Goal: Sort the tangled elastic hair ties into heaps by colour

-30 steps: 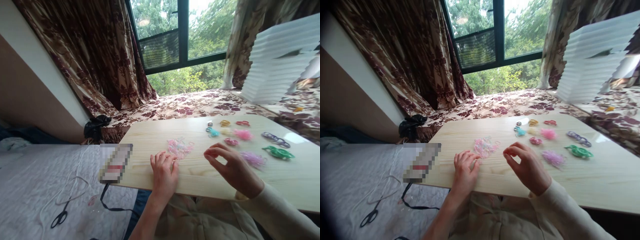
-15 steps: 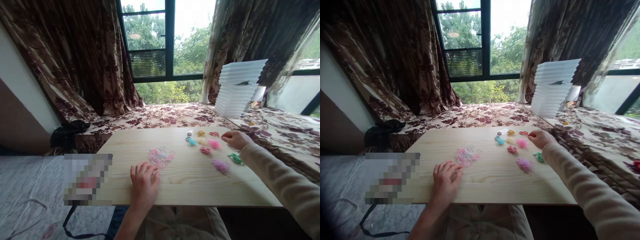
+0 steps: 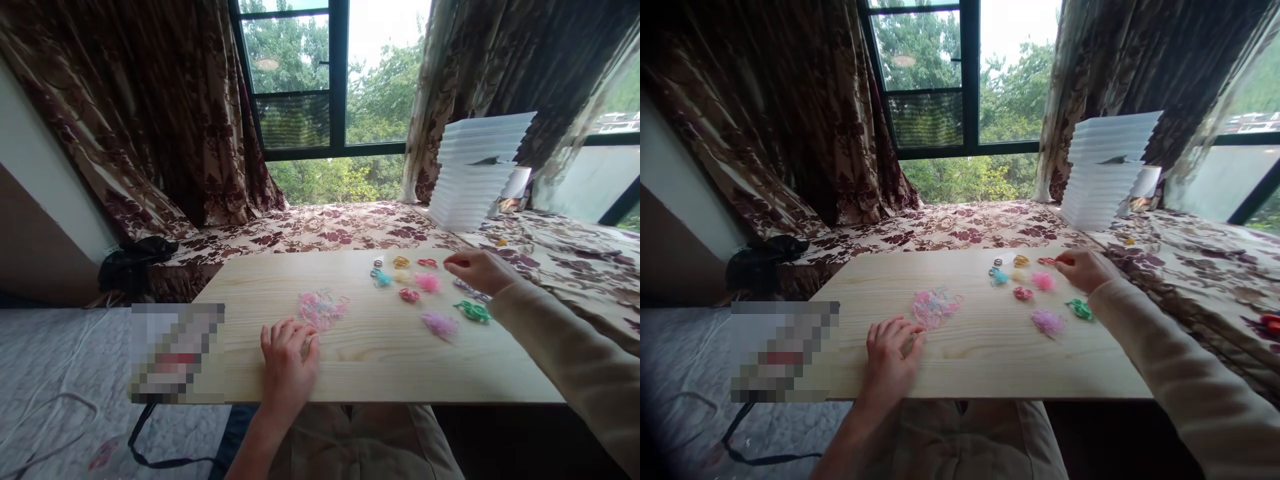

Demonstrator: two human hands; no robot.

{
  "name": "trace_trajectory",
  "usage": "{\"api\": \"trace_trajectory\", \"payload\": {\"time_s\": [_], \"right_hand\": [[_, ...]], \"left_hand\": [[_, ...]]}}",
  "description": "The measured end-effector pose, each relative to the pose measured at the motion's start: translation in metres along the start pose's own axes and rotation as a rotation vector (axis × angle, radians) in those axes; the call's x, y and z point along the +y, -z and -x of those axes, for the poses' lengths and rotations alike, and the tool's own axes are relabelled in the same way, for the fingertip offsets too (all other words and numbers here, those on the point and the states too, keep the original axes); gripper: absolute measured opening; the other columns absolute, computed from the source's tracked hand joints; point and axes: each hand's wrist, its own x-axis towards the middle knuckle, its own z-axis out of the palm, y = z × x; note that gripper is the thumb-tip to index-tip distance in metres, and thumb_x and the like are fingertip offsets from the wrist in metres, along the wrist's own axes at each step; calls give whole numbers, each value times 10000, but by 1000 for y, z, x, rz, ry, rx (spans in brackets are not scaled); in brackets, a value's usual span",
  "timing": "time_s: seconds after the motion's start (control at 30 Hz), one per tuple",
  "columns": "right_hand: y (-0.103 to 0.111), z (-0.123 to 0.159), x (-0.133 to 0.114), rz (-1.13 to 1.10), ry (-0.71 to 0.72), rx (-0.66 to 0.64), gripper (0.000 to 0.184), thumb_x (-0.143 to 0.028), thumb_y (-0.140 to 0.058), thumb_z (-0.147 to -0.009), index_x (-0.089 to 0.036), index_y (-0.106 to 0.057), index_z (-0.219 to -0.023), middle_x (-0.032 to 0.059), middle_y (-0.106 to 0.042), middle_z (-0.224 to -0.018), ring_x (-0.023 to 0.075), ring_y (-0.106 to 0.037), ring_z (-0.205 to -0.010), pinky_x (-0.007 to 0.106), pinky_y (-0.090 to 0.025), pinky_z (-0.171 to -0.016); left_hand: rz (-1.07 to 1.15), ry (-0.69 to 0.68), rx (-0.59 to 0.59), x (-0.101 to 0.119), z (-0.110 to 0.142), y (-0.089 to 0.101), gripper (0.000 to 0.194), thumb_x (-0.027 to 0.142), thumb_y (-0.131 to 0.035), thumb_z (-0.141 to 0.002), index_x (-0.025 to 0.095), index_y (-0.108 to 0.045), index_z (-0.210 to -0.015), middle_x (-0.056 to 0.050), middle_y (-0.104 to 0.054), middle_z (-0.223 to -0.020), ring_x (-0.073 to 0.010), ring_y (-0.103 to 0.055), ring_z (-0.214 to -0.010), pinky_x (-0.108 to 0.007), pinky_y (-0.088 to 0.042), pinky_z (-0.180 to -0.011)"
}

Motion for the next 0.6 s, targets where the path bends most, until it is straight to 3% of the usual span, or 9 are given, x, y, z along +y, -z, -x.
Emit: {"api": "trace_trajectory", "payload": {"time_s": [0.1, 0.17, 0.23, 0.33, 0.47, 0.6], "right_hand": [[15, 27, -31, -56, 32, -60, 175, -340, -654, -776, -183, -727, -751, 55, -707, -738, 152, -605, -627, 292, -446, -591], [11, 53, -56, -155, 150, -53, 225, -392, -610, -807, -204, -734, -803, 72, -715, -828, 167, -615, -680, 309, -470, -649], [-5, 79, -82, -244, 223, -49, 255, -429, -581, -826, -224, -733, -838, 73, -712, -861, 176, -620, -689, 320, -482, -651], [-40, 104, -119, -419, 280, -198, 267, -408, -532, -860, -218, -706, -794, 71, -687, -793, 176, -630, -682, 302, -494, -618], [-81, 107, -157, -514, 290, -261, 241, -334, -502, -861, -207, -689, -778, 60, -668, -766, 164, -621, -668, 300, -495, -629], [-100, 101, -173, -543, 290, -278, 230, -302, -490, -852, -201, -688, -791, 55, -664, -776, 156, -617, -665, 288, -484, -617]], "left_hand": [[1, 34, -11, 4, 0, 4, 140, 193, -566, -855, 251, -693, -871, -31, -712, -970, -282, -554, -1106, -591, -233, -1080], [6, 41, -26, 8, -1, 7, 128, 188, -573, -858, 244, -687, -872, -26, -708, -967, -268, -552, -1103, -570, -239, -1091], [9, 60, -29, 10, -2, 9, 135, 165, -581, -847, 243, -687, -874, -22, -706, -966, -257, -554, -1093, -552, -254, -1092], [30, 72, -8, 9, -3, 10, 175, 121, -575, -828, 243, -687, -886, -23, -706, -981, -249, -555, -1095, -527, -289, -1082], [79, 81, 33, 6, -4, 9, 203, 92, -565, -816, 238, -685, -890, -25, -706, -975, -243, -553, -1096, -504, -327, -1068], [130, 90, 59, 6, -3, 11, 226, 71, -561, -804, 237, -680, -899, -18, -707, -981, -234, -552, -1091, -482, -346, -1065]]}}
